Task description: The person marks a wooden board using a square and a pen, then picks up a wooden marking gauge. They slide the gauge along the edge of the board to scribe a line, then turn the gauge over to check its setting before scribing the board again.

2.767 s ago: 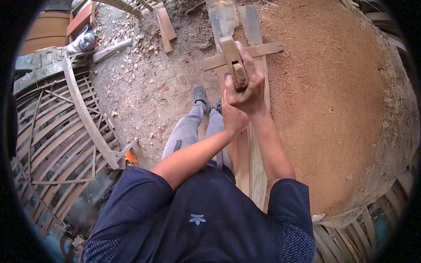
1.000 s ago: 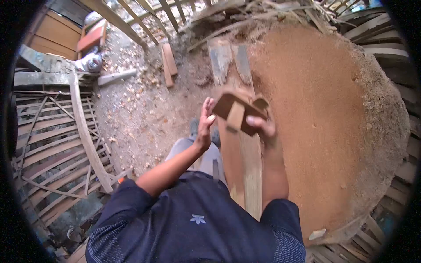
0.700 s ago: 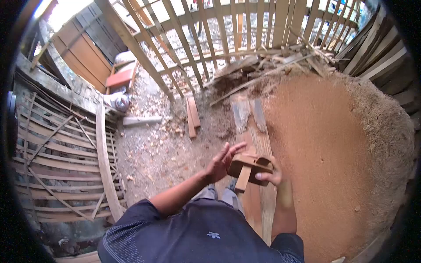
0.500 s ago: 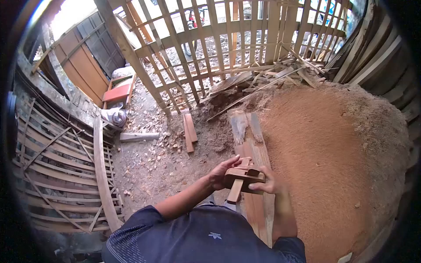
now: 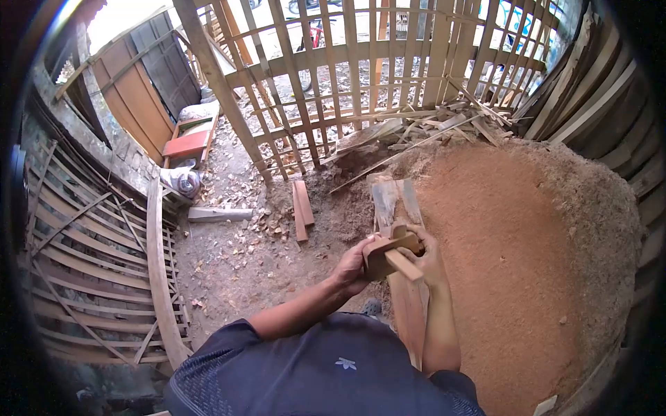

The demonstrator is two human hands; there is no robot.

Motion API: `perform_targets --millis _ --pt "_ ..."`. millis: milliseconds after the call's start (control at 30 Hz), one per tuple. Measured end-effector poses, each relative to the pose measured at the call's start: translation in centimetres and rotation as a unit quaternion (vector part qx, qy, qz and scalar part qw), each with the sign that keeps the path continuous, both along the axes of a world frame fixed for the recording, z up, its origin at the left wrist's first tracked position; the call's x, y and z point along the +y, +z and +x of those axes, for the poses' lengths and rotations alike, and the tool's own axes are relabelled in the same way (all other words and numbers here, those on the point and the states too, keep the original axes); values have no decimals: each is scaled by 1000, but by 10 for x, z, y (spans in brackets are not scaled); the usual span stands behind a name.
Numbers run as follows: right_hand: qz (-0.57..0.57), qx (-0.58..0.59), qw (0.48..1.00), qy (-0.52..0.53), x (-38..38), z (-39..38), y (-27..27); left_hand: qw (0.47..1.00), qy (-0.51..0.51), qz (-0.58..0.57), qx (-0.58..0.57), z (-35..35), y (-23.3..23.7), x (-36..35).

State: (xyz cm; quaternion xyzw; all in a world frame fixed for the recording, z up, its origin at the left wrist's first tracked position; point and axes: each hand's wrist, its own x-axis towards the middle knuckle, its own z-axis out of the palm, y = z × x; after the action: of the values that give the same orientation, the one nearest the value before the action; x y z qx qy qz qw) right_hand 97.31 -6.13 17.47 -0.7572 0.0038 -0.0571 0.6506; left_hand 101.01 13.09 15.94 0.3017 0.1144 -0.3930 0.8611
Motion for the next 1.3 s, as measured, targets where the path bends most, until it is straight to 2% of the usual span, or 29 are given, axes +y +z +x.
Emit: perform_targets --millis 67,133,200,267,300,333,400,467,500,533,600,667,733,800,867,900,933,1000,1067,1133,1167,1200,1233,1267,1300 --pt "37 11 999 -9 16 3 10 999 28 -14 -36 -2 -2 -2" --pt "44 -70 995 -64 29 5 11 995 87 -30 -28 -3 15 -2" --pt "24 -105 988 -110 44 5 -2 994 86 -55 -24 -1 18 -2" --pt "-38 -159 942 -293 65 -2 -3 985 168 -26 -11 -2 30 -2" --pt "-106 -224 917 -313 66 -10 -17 982 182 -34 -33 0 24 -1" --pt "-108 -225 916 -314 70 -21 -20 982 181 -36 -33 2 26 -2" --pt "-215 -274 912 -216 85 -40 -14 958 278 -27 -69 4 34 -6" --pt "-238 -252 921 -180 99 -43 8 954 288 -30 -81 7 36 -8" --pt "-258 -232 927 -142 105 -40 18 941 311 -29 -133 8 34 -11" --pt "-260 -230 926 -147 110 -35 23 924 334 -28 -185 9 38 -12" --pt "-99 -198 967 -129 115 -23 32 931 312 0 -189 0 48 -12" --pt "-128 -206 962 -128 112 -14 50 891 310 70 -324 -10 52 -13" --pt "64 -185 972 -128 119 -13 71 892 307 29 -331 -15 44 -22" --pt "72 -173 971 -147 118 -14 75 838 307 -4 -451 -17 40 -26" --pt "62 -176 965 -186 112 -17 76 851 293 -15 -436 -22 36 -26" --pt "114 -151 966 -177 110 -20 79 842 287 -11 -456 -21 33 -26" --pt "112 -143 965 -190 104 -21 76 833 280 -8 -477 -21 31 -25" --pt "138 -145 964 -176 92 -21 65 860 251 -11 -445 -22 28 -18" --pt "184 -106 961 -179 87 -28 69 854 150 7 -497 -14 22 -4" --pt "173 -138 961 -166 84 -32 66 837 164 13 -522 -2 22 3" --pt "176 -133 960 -170 81 -34 60 868 141 38 -475 4 24 5" --pt "119 -134 970 -166 76 -37 52 895 119 65 -425 10 30 7" --pt "62 -133 976 -161 73 -40 46 922 49 66 -378 19 33 10" --pt "66 -126 977 -161 73 -43 45 943 -20 66 -326 27 37 9" --pt "45 -125 979 -154 73 -45 45 949 -65 113 -287 33 49 6"
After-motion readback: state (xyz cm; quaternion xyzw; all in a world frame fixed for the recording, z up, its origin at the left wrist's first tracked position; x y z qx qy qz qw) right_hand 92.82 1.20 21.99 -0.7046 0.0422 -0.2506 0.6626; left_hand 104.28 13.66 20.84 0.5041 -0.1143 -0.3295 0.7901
